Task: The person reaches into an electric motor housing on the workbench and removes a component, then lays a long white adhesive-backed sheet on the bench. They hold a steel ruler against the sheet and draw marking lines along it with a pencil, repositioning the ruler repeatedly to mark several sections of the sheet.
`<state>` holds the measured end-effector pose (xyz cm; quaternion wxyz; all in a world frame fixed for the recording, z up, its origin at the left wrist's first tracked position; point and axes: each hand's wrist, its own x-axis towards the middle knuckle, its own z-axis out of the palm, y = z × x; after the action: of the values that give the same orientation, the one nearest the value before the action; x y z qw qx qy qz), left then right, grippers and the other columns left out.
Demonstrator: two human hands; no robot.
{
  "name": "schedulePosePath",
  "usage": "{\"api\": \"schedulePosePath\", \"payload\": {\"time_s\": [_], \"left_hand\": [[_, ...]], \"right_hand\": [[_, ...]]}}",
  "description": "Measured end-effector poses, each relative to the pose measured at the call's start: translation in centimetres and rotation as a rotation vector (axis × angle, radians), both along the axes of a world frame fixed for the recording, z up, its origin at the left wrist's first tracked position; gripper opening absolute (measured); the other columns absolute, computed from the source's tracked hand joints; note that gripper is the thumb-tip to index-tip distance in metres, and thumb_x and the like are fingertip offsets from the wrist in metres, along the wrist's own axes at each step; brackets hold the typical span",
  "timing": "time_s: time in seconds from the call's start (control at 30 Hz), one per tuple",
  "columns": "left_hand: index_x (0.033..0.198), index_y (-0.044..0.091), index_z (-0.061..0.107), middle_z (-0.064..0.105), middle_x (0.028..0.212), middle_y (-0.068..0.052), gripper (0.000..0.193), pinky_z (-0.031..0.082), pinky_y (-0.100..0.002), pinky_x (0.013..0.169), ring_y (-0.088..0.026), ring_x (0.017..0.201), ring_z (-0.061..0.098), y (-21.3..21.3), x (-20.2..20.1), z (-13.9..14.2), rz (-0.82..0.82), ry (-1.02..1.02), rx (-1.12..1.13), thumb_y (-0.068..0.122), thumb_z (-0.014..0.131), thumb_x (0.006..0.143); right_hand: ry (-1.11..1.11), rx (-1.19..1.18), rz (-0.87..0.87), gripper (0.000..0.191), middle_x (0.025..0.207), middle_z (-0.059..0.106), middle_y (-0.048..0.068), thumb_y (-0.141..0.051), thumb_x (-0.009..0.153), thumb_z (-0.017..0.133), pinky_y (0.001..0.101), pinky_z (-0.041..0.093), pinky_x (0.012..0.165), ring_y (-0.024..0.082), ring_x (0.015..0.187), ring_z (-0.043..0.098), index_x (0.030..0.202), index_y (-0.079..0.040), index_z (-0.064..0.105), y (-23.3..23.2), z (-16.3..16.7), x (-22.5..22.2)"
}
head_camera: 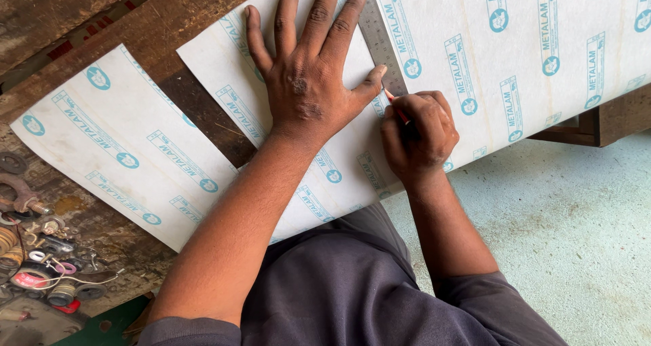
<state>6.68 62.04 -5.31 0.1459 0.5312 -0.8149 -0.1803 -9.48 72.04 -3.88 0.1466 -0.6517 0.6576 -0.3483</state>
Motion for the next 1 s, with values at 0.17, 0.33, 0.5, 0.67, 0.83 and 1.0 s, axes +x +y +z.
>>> {"api": "schedulePosePath", "payload": {"time_s": [0.17, 0.33, 0.5, 0.67, 0.83, 1.0], "left_hand": [[0.159, 0.026, 0.047, 0.037, 0.168, 0.0, 0.08, 0.003, -0.074, 0.124, -0.033, 0.158, 0.022, 0.0, -0.1, 0.0, 0.0, 0.008, -0.014, 0.053, 0.086, 0.095], [0.158, 0.026, 0.048, 0.038, 0.167, 0.001, 0.08, 0.003, -0.073, 0.124, -0.033, 0.158, 0.022, 0.0, -0.1, -0.2, 0.006, 0.015, -0.02, 0.053, 0.086, 0.093], [0.159, 0.025, 0.048, 0.037, 0.167, -0.001, 0.082, 0.003, -0.073, 0.124, -0.034, 0.157, 0.023, 0.1, 0.0, -0.2, 0.007, 0.022, -0.028, 0.053, 0.086, 0.093], [0.156, 0.023, 0.051, 0.035, 0.168, -0.001, 0.08, 0.004, -0.073, 0.124, -0.034, 0.157, 0.022, 0.0, 0.0, 0.2, 0.009, 0.052, -0.075, 0.053, 0.086, 0.092], [0.15, 0.021, 0.056, 0.034, 0.167, -0.001, 0.078, 0.006, -0.073, 0.122, -0.034, 0.155, 0.023, -0.3, -0.1, 0.8, 0.012, 0.081, -0.09, 0.052, 0.086, 0.085], [0.141, 0.019, 0.058, 0.036, 0.164, -0.001, 0.075, 0.004, -0.077, 0.117, -0.039, 0.153, 0.022, -1.2, -1.7, 2.0, 0.026, 0.032, -0.037, 0.051, 0.086, 0.078]], "right_hand": [[0.016, -0.033, 0.041, 0.022, 0.086, 0.067, 0.011, 0.007, 0.086, 0.073, 0.0371, 0.055, 0.073, 0.025, 0.081, 0.067, 0.103, -0.003, 0.062, -0.2, -0.1, 0.0], [-0.025, -0.031, 0.064, 0.022, 0.087, 0.066, 0.009, 0.009, 0.088, 0.073, 0.0369, 0.056, 0.076, 0.022, 0.08, 0.066, 0.103, -0.002, 0.061, -0.1, -0.2, 0.0], [-0.33, 0.016, -0.06, 0.016, 0.09, 0.065, 0.011, 0.01, 0.093, 0.069, 0.0267, 0.05, 0.067, 0.018, 0.077, 0.064, 0.104, 0.002, 0.059, 0.4, 0.2, -0.4], [-0.393, 0.035, -0.082, 0.012, 0.088, 0.064, 0.01, 0.008, 0.096, 0.068, 0.0266, 0.048, 0.07, 0.016, 0.076, 0.061, 0.104, 0.003, 0.061, 0.5, 0.1, -0.6], [-0.361, 0.004, -0.129, 0.01, 0.088, 0.068, 0.01, 0.004, 0.097, 0.07, 0.027, 0.051, 0.073, 0.015, 0.077, 0.063, 0.104, 0.001, 0.063, 0.3, 0.0, -0.3], [-0.221, -0.096, -0.073, 0.013, 0.094, 0.068, 0.013, 0.001, 0.094, 0.071, 0.0306, 0.053, 0.071, 0.021, 0.078, 0.068, 0.102, -0.002, 0.062, -0.3, 0.5, -1.4]]}}
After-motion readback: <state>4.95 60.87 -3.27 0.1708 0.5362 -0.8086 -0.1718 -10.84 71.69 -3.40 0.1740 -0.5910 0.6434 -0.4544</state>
